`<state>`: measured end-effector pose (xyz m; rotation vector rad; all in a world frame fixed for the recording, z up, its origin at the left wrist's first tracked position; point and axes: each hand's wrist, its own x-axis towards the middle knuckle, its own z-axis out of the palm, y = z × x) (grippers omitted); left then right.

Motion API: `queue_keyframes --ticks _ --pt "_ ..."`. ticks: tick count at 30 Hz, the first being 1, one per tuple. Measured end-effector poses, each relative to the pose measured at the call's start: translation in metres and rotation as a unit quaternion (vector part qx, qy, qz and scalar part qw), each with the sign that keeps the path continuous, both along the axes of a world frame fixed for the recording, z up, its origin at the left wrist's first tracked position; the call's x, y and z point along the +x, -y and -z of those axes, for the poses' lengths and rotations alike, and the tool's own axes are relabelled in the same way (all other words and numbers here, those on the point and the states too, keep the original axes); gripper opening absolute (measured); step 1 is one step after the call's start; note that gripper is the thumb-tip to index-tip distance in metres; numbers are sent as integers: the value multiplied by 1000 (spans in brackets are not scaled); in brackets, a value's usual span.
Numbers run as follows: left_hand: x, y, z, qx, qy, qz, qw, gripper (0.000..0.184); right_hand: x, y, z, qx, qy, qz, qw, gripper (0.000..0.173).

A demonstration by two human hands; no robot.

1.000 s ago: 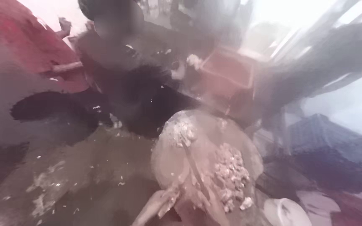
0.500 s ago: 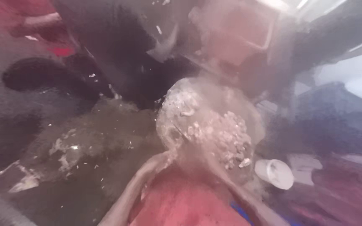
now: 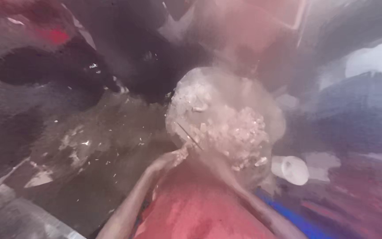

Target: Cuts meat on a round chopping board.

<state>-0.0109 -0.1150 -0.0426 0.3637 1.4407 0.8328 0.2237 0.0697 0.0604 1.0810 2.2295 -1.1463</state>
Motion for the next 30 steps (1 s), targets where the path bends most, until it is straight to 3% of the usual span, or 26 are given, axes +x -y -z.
queue_keyframes --ticks 3,6,9,12,14,17,21,23,25,28,30 --pt "1 -1 3 -38 3 -18 999 40 -9 4 -18 -29 -7 -11 999 54" --pt "-2 -6 2 -28 15 -14 999 38 3 3 16 -123 -24 -29 992 54" --pt "1 -21 -42 17 -58 28 998 44 36 -17 43 -173 -59 10 983 53" --pt "23 -32 -83 57 -207 38 976 59 56 -26 44 -132 -38 130 982 48" --pt "41 -47 -74 79 -332 106 934 69 47 -33 27 -68 -42 168 983 47" --pt "64 -65 -42 84 -431 198 876 59 24 -34 -13 -15 -106 171 979 47" --pt "67 -74 -39 73 -383 164 906 49 -5 -25 -89 1 -268 166 949 40" --pt "59 -74 -44 62 -346 118 929 45 -12 -13 -100 21 -323 156 933 33" --pt "51 -71 -37 50 -302 41 951 40 -12 -1 -72 44 -314 142 938 38" --pt "43 -77 -33 14 -228 -23 973 45 -2 4 -1 -8 -85 80 993 51" --pt "44 -88 -32 2 -198 -38 979 53 6 4 35 -55 -23 70 996 51"
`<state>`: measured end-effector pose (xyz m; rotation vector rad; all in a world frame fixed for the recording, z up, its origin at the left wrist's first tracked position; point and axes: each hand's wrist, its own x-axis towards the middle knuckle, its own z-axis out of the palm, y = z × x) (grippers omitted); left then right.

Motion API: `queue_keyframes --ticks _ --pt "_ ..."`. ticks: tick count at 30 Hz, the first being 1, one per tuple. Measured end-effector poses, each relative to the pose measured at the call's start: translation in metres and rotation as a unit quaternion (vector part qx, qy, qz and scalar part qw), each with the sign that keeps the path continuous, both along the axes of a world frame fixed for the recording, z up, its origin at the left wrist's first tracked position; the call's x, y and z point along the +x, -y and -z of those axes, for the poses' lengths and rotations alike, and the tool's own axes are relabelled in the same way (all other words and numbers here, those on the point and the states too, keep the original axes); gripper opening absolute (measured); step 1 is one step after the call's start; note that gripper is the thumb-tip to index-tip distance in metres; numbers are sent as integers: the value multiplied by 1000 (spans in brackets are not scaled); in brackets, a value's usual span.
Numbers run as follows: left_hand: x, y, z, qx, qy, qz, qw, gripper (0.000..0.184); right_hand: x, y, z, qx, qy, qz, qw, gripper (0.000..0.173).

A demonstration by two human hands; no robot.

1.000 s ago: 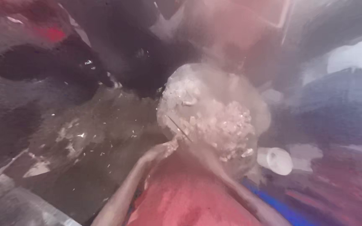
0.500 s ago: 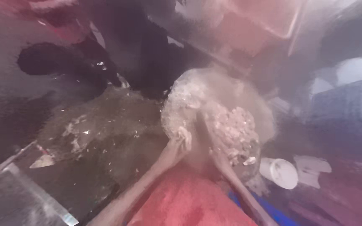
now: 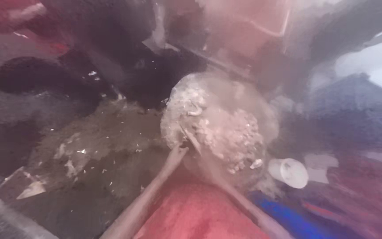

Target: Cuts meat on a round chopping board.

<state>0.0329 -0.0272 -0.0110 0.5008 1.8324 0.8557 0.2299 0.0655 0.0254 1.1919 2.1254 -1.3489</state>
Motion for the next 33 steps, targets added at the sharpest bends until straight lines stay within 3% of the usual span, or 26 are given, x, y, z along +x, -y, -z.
queue_keyframes --ticks 5,10,14,19,21,23,24,29,33 --pt "14 -24 17 2 17 -40 999 47 3 -9 -1 -52 -31 27 998 49" --pt "-7 -32 10 -17 9 25 1000 50 -13 -23 14 -101 -44 73 991 48" --pt "-23 -36 10 0 38 47 998 51 -35 -34 1 -116 5 95 989 49" --pt "-15 -42 14 -11 -8 66 998 51 -21 -20 10 -94 -37 77 992 45" --pt "-4 -37 -15 -14 -46 86 995 50 -10 -13 7 -83 -37 66 994 47" --pt "9 -34 -66 -42 -16 87 995 49 -7 -9 5 -76 -38 64 994 48" --pt "11 -33 -70 -53 -8 83 995 48 -10 -10 5 -77 -45 57 994 50" --pt "14 -25 -2 -23 -5 80 997 47 -33 -27 18 -113 -21 79 990 45" --pt "2 -5 -15 6 -5 36 999 38 -10 -20 2 -37 -77 90 992 48"
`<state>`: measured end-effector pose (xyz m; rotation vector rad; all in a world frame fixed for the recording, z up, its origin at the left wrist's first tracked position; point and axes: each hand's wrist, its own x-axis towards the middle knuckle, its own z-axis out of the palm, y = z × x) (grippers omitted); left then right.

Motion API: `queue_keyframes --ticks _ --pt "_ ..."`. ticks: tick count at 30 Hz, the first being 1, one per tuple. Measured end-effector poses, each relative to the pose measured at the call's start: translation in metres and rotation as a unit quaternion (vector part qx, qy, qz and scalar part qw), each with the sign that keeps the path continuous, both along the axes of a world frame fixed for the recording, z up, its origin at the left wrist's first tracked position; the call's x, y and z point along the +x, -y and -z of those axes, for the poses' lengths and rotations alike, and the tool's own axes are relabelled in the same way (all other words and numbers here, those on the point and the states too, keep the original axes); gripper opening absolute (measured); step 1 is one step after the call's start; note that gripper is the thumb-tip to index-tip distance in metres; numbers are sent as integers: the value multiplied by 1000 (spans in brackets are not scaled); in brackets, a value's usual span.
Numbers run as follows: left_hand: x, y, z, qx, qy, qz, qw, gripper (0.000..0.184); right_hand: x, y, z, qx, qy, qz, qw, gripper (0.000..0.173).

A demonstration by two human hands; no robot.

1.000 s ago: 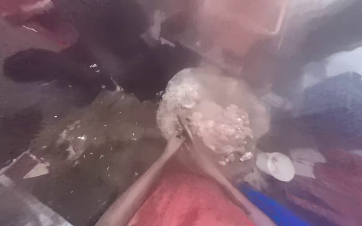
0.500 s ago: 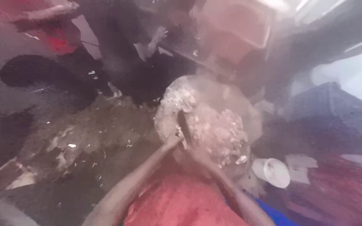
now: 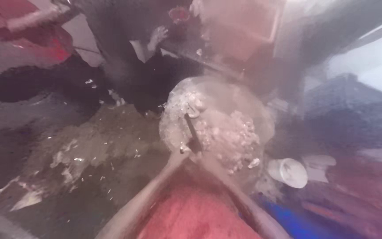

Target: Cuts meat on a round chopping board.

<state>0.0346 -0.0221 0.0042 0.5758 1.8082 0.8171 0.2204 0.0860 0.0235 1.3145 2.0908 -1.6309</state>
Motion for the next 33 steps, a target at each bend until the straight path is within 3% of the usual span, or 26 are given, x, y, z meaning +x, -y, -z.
queue_keyframes --ticks 3,6,10,13,15,17,23,25,28,30,33 --pt "-17 35 -15 41 -67 -24 997 32 34 8 -9 64 -32 33 997 44" --pt "-31 61 -17 45 -117 -34 992 31 39 3 -44 110 -37 38 993 38" --pt "-33 72 -9 49 -88 -40 994 32 12 7 -102 67 -136 13 988 39" --pt "-30 71 -6 43 -70 -56 995 31 0 0 -73 71 -54 -63 994 36" --pt "-27 70 -8 37 -58 -87 994 29 1 -16 -34 46 64 -140 987 44" --pt "-26 72 -7 55 -27 -139 988 27 8 -25 -16 39 100 -170 980 53" --pt "-28 85 16 88 107 -281 950 22 -16 5 -65 87 75 -133 984 48" --pt "-29 81 15 71 121 -294 945 20 -25 7 -52 53 52 -127 989 41" --pt "-32 75 16 75 136 -311 938 18 -13 -1 -5 14 75 -139 987 52" --pt "-36 76 19 86 140 -314 935 17 -3 -2 -6 45 108 -135 984 58" --pt "-33 80 22 85 148 -322 931 18 -4 6 -38 72 89 -114 987 55"
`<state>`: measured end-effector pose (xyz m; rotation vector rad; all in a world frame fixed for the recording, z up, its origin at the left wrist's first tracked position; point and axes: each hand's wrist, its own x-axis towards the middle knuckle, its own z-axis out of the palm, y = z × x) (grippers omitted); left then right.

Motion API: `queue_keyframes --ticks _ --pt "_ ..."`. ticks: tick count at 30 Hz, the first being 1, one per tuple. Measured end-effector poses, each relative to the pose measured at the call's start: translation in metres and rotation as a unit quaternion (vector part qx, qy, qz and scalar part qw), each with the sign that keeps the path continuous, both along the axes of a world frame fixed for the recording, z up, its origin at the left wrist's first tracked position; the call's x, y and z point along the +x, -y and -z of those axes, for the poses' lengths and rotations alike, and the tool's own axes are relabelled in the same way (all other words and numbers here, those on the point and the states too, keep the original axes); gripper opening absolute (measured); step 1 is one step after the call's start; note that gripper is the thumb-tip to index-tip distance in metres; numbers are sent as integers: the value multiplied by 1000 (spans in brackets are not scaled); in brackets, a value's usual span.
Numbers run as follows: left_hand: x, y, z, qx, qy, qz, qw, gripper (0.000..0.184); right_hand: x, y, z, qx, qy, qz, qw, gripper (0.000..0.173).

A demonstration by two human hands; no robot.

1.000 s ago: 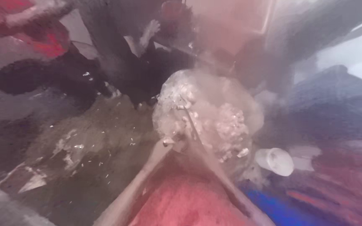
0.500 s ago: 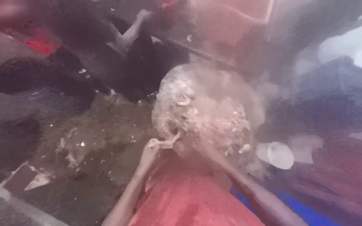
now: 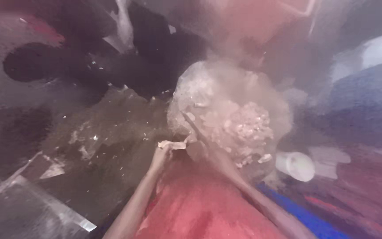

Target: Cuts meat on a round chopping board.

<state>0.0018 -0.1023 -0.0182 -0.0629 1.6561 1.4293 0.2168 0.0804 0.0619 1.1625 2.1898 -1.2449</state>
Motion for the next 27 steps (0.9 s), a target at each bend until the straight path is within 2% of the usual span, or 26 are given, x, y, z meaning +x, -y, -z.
queue_keyframes --ticks 2,3,5,7,9,12,14,17,21,24,27 --pt "5 -2 1 4 7 2 1000 17 -13 3 -24 -32 -36 5 999 49" --pt "5 -5 1 7 7 7 1000 16 -19 4 -23 -52 -51 3 997 48" --pt "5 -8 0 12 2 15 1000 16 -21 8 7 -85 -53 -1 995 46" --pt "5 -10 -3 14 -18 23 999 14 -15 7 28 -109 -28 -7 994 52" --pt "2 -9 -9 10 -70 43 997 13 -10 6 25 -67 -29 -22 997 51" --pt "10 0 -17 -23 -188 128 973 30 -9 10 -5 -37 -19 -32 999 51" --pt "15 1 -12 -40 -264 178 947 31 -10 13 -5 -78 -35 -31 996 49" --pt "20 -4 -13 -67 -317 229 918 31 -3 14 25 -160 -51 -34 985 47" --pt "25 -12 -25 11 -315 209 926 32 12 1 16 -135 -72 22 988 49" --pt "22 -21 -6 -86 -285 299 907 48 17 -4 19 -66 -26 96 993 51" --pt "24 -22 16 -129 -268 309 903 43 5 -5 -19 -40 -87 97 991 48"
